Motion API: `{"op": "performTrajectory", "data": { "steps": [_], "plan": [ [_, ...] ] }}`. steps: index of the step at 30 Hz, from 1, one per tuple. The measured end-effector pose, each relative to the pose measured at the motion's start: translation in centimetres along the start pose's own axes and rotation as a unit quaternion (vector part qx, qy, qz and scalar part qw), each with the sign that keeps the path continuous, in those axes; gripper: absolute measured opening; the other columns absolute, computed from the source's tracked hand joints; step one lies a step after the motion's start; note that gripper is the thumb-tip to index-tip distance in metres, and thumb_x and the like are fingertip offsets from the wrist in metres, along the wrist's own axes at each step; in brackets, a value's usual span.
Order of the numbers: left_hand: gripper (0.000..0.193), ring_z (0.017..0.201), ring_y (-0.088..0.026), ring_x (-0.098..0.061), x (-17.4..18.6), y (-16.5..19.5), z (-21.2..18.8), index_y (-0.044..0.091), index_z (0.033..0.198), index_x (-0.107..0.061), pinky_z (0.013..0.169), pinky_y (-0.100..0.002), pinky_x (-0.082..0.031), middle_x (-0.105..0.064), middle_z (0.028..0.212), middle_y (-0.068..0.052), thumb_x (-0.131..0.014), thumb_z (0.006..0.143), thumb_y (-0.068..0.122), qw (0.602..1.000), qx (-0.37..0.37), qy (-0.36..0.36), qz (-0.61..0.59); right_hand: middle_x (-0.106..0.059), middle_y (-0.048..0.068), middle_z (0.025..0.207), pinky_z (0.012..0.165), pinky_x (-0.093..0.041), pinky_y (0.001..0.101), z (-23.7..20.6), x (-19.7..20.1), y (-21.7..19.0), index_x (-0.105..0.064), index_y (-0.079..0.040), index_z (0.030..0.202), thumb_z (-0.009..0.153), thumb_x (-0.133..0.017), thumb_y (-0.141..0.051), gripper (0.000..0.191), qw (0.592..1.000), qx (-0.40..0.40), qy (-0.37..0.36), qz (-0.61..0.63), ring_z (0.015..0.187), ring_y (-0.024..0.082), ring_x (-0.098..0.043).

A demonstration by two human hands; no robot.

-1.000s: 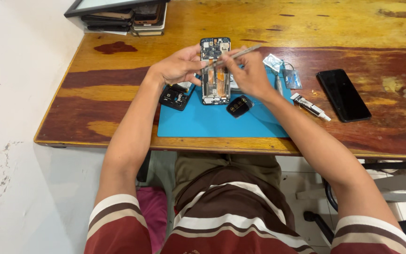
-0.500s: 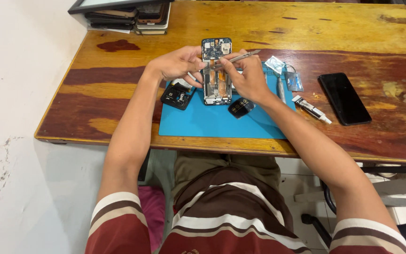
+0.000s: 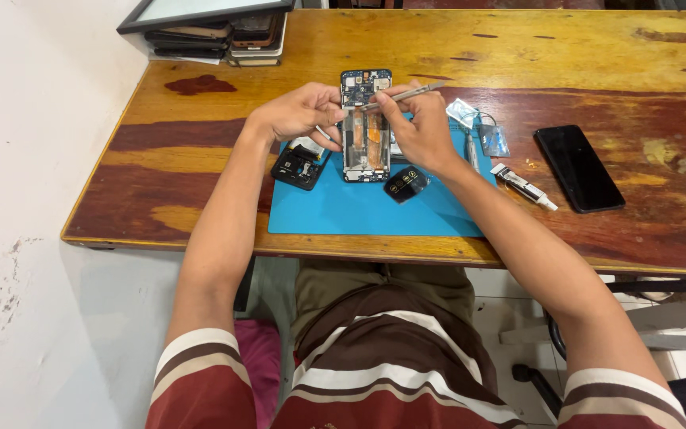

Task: The person uses a small metal tool to pry and separate the back cover from a disassembled smartphone. They then use a spudger to carefully lift and disconnect internal ribbon cables and components inside the phone chassis.

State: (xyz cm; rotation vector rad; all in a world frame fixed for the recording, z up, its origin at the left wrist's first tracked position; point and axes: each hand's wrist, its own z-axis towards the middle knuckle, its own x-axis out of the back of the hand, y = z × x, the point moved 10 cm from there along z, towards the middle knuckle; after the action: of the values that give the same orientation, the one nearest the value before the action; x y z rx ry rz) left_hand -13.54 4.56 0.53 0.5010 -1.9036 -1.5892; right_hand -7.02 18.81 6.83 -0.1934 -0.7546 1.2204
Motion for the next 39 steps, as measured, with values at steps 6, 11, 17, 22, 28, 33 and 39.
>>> {"op": "performTrajectory", "data": {
  "steps": [6,11,17,22,28,33,39],
  "plan": [
    [0.023,0.095,-0.024,-0.077,0.3,0.0,-0.1,-0.005,0.119,-0.056,0.081,-0.037,-0.062,-0.074,0.107,-0.017,-0.055,0.103,0.011,1.0,0.002,0.012,-0.002,-0.076,0.006,0.092,0.072,-0.055,0.0317,-0.3,-0.8,1.4,-0.08,-0.008,0.102,0.103,-0.064,-0.02,0.02,0.992,-0.115,-0.042,0.034,0.084,0.014,-0.061],
    [0.022,0.091,-0.021,-0.077,0.3,0.0,-0.1,-0.004,0.12,-0.058,0.08,-0.036,-0.064,-0.073,0.104,-0.016,-0.057,0.103,0.01,1.0,0.002,0.015,0.006,-0.079,0.009,0.094,0.076,-0.048,0.037,-0.1,-0.4,-0.6,-0.082,-0.004,0.099,0.104,-0.066,-0.015,0.021,0.999,-0.024,-0.032,-0.02,0.085,0.018,-0.06],
    [0.024,0.09,-0.02,-0.077,0.2,-0.2,0.0,-0.003,0.121,-0.059,0.08,-0.035,-0.067,-0.075,0.104,-0.013,-0.058,0.102,0.011,1.0,0.006,0.01,-0.002,-0.078,0.003,0.098,0.074,-0.049,0.0331,-0.2,-0.8,1.3,-0.08,-0.009,0.1,0.103,-0.064,-0.022,0.021,0.991,-0.118,-0.05,0.033,0.08,0.014,-0.063],
    [0.021,0.087,-0.02,-0.078,0.3,-0.1,-0.1,-0.004,0.116,-0.06,0.079,-0.034,-0.068,-0.075,0.101,-0.014,-0.06,0.103,0.013,1.0,0.009,0.014,0.005,-0.078,0.005,0.093,0.088,-0.034,0.04,-0.1,-0.7,-0.3,-0.081,-0.008,0.105,0.104,-0.066,-0.024,0.022,0.993,-0.047,-0.073,-0.073,0.092,0.019,-0.052],
    [0.017,0.085,-0.019,-0.078,0.7,-0.4,0.0,-0.002,0.11,-0.062,0.076,-0.033,-0.067,-0.074,0.098,-0.013,-0.06,0.102,0.013,0.999,0.021,0.043,0.022,-0.077,0.002,0.092,0.093,-0.03,0.0396,-0.3,-0.6,0.1,-0.08,-0.01,0.109,0.105,-0.065,-0.026,0.022,0.993,-0.058,-0.08,-0.067,0.096,0.018,-0.051],
    [0.016,0.084,-0.018,-0.077,0.8,-0.3,0.1,-0.002,0.111,-0.062,0.076,-0.032,-0.066,-0.075,0.098,-0.012,-0.059,0.101,0.009,0.998,0.013,0.042,0.037,-0.078,0.002,0.106,0.096,-0.033,0.0377,0.0,0.0,-0.3,-0.082,-0.012,0.104,0.107,-0.066,-0.025,0.021,0.996,-0.013,-0.061,-0.067,0.1,0.017,-0.054],
    [0.016,0.085,-0.017,-0.078,0.5,-0.2,0.0,-0.001,0.113,-0.062,0.077,-0.032,-0.065,-0.075,0.101,-0.011,-0.057,0.101,0.008,0.999,0.016,0.037,0.035,-0.078,0.002,0.102,0.09,-0.033,0.0374,-0.2,-0.5,0.6,-0.08,-0.01,0.106,0.105,-0.066,-0.027,0.022,0.993,-0.062,-0.093,-0.047,0.095,0.015,-0.058]
  ]
}}
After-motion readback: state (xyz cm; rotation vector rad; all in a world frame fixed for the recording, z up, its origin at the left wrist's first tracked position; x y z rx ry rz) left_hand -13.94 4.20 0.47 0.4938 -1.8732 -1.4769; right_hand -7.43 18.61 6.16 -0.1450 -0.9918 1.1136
